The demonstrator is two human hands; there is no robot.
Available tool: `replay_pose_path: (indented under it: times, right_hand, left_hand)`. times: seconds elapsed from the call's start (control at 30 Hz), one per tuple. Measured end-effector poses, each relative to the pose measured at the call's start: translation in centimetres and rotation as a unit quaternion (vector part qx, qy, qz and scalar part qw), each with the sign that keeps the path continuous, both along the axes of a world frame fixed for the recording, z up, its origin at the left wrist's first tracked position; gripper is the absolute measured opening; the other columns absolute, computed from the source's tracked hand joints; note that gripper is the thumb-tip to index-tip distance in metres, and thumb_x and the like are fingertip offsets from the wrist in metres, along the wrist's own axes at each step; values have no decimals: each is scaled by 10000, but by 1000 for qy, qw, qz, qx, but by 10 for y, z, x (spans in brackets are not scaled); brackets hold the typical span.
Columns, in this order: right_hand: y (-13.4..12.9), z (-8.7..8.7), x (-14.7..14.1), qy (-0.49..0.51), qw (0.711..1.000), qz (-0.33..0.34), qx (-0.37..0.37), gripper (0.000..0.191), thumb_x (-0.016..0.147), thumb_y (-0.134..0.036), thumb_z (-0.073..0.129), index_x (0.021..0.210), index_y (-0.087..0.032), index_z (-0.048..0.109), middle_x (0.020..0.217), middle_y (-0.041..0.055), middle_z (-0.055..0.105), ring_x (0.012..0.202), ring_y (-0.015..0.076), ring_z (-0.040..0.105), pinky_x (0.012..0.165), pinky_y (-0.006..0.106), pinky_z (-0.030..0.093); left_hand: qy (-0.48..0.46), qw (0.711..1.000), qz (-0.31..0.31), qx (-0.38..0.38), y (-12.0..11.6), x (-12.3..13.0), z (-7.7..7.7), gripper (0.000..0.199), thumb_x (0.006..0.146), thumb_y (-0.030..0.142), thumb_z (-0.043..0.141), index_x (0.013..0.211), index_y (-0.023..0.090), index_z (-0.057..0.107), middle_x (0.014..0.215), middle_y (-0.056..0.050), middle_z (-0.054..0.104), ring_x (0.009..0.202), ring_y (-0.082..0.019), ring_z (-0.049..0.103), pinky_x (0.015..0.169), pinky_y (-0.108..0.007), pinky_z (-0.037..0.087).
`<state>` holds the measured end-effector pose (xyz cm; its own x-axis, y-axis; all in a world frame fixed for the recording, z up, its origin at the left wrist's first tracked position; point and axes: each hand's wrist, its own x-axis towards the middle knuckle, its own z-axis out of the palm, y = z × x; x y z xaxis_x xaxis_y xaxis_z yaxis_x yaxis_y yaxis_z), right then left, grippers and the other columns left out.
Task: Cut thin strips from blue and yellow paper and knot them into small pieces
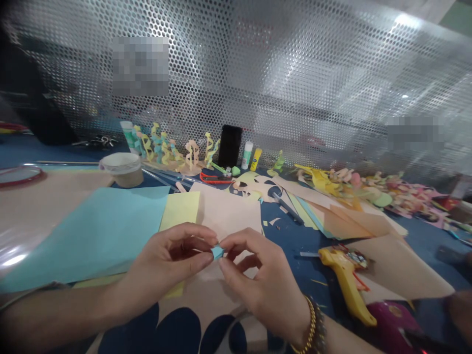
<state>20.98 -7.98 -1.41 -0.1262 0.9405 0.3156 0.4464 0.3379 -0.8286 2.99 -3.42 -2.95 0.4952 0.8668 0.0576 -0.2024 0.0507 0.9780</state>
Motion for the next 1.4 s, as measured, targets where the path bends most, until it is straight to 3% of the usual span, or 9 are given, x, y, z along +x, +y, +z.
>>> replay_pose_path:
  times: [0.27,0.6,1.23,1.4]
  right_hand:
    - [1,-1,0,39,999,-5,-29,107,798,-166,617,884,-229,629,846,11,619,703,129,603,543,217,565]
    - [3,-6,1,127,985,19,-119,98,807,-245,644,887,-201,608,798,5,582,651,115,572,557,246,585]
    - [5,-5,-3,160,980,23,-112,121,795,-209,642,893,-188,574,740,-17,553,620,94,547,502,188,555]
    - [4,-4,-4,184,977,26,-106,136,785,-182,643,894,-196,563,778,-12,548,646,103,542,479,190,561]
  left_hand:
    - [12,999,-8,44,3,3,4,157,767,157,690,910,210,729,931,-25,671,863,-155,647,757,-225,526]
    - [35,998,2,60,1,3,5,153,745,148,694,882,203,732,884,-29,672,797,-154,643,680,-220,526]
    - [33,998,11,59,-3,4,5,145,758,125,664,877,199,699,921,-17,694,803,-146,664,689,-210,531]
    - [25,999,18,39,0,4,3,128,783,162,672,888,226,706,846,4,718,752,-126,654,667,-191,511]
